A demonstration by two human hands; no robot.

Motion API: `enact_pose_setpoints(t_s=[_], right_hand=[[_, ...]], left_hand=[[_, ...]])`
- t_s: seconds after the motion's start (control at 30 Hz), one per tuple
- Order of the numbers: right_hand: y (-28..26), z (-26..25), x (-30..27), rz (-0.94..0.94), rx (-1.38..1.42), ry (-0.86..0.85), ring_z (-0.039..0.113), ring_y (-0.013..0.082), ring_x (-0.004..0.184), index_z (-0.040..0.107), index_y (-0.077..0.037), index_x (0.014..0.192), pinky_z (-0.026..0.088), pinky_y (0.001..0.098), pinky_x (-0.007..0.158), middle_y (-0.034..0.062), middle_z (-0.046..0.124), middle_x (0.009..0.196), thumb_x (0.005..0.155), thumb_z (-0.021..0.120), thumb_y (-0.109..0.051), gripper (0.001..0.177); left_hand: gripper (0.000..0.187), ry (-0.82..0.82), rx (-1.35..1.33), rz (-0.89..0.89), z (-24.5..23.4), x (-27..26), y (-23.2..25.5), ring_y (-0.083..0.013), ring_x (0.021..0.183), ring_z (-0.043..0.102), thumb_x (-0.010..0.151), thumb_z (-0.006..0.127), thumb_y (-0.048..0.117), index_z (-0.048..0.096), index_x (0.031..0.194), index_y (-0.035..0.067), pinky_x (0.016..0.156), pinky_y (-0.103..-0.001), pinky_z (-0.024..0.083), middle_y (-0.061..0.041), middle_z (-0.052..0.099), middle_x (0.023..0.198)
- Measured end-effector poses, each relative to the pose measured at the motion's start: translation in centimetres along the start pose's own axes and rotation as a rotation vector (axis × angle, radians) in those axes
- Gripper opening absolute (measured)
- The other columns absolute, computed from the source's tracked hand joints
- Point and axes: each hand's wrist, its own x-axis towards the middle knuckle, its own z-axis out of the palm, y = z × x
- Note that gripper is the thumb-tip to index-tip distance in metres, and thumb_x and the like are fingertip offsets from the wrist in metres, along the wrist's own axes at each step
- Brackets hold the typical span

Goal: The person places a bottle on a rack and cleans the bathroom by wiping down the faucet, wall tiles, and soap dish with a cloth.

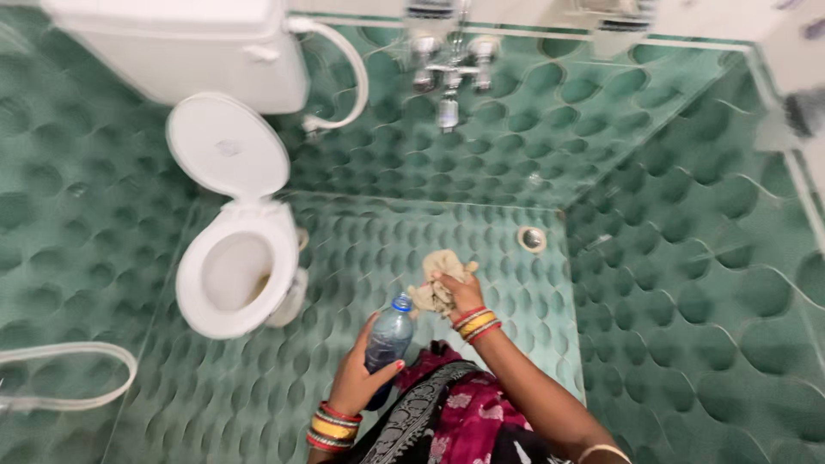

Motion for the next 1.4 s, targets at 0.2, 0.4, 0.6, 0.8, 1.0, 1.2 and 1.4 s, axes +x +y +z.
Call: enact_pose_setpoints(t_s=[0.2, 0.4, 0.6, 0.8, 1.0, 1.2, 1.4], right_hand=[[-1.1, -5.2, 3.6, -0.058, 0.062, 0.266, 0.07, 0.0199, 0.087, 0.068, -0.005, 0.12, 0.059, 0.0377, 0.073, 0.0059, 0.073, 0.103, 0.095, 0.075, -0.013, 0.027], [-5.8, -8.5, 1.7, -0.008, 0.404, 0.098, 0.07, 0.0287, 0.106, 0.061, -0.007, 0.13, 0.058, 0.0489, 0.096, 0.0118, 0.07, 0.119, 0.101, 0.063, -0.029, 0.037], [-6.2, -9.9, 0.2, -0.023, 0.558, 0.05, 0.063, 0.0376, 0.124, 0.053, -0.002, 0.143, 0.048, 0.0544, 0.11, 0.0197, 0.064, 0.136, 0.103, 0.057, -0.036, 0.052], [-4.7, -8.2, 0.4, -0.079, 0.51, 0.189, 0.062, 0.0378, 0.126, 0.054, -0.001, 0.143, 0.047, 0.0539, 0.112, 0.0227, 0.064, 0.137, 0.103, 0.058, -0.026, 0.047], [-4.7, -3.8, 2.3, -0.192, 0.552, 0.172, 0.062, 0.0417, 0.122, 0.052, 0.0, 0.141, 0.048, 0.0561, 0.108, 0.0292, 0.065, 0.131, 0.102, 0.057, -0.034, 0.052], [-4.8, -2.8, 4.2, -0.269, 0.599, 0.077, 0.058, 0.0421, 0.127, 0.049, 0.002, 0.147, 0.045, 0.0554, 0.111, 0.0298, 0.06, 0.138, 0.108, 0.058, -0.037, 0.056], [-5.6, -2.8, 5.7, -0.186, 0.555, 0.144, 0.062, 0.0384, 0.124, 0.053, -0.003, 0.141, 0.048, 0.0534, 0.108, 0.0248, 0.064, 0.134, 0.097, 0.062, -0.028, 0.051]], left_hand=[[0.093, -0.141, 0.075, -0.063, 2.5, 7.6, 0.3, -0.0191, 0.103, 0.075, 0.075, 0.084, 0.024, 0.038, 0.154, 0.01, 0.092, -0.033, 0.056, -0.013, 0.076, 0.118], [0.088, -0.295, 0.11, 0.056, 5.0, 12.2, 1.2, -0.0233, 0.113, 0.071, 0.077, 0.085, 0.026, 0.042, 0.151, 0.006, 0.097, -0.035, 0.053, -0.017, 0.07, 0.129], [0.09, -0.489, 0.15, 0.123, 5.2, 16.1, 1.8, -0.0295, 0.12, 0.07, 0.078, 0.084, 0.033, 0.041, 0.152, 0.007, 0.099, -0.037, 0.052, -0.019, 0.067, 0.135], [0.096, -0.603, 0.185, 0.126, 3.2, 19.4, 3.3, -0.0306, 0.125, 0.066, 0.078, 0.083, 0.034, 0.032, 0.156, 0.009, 0.102, -0.037, 0.049, -0.02, 0.062, 0.14], [0.094, -0.693, 0.219, 0.164, 1.0, 22.6, 4.0, -0.0329, 0.117, 0.07, 0.079, 0.083, 0.036, 0.036, 0.157, 0.012, 0.098, -0.039, 0.053, -0.02, 0.067, 0.131], [0.093, -0.735, 0.374, 0.076, 0.0, 25.9, 3.4, -0.0365, 0.107, 0.074, 0.076, 0.08, 0.044, 0.038, 0.155, 0.018, 0.09, -0.042, 0.056, -0.02, 0.073, 0.119], [0.091, -0.758, 0.505, 0.221, 1.2, 28.7, 2.8, -0.0417, 0.101, 0.07, 0.077, 0.079, 0.045, 0.039, 0.153, 0.016, 0.086, -0.05, 0.054, -0.022, 0.072, 0.114]])
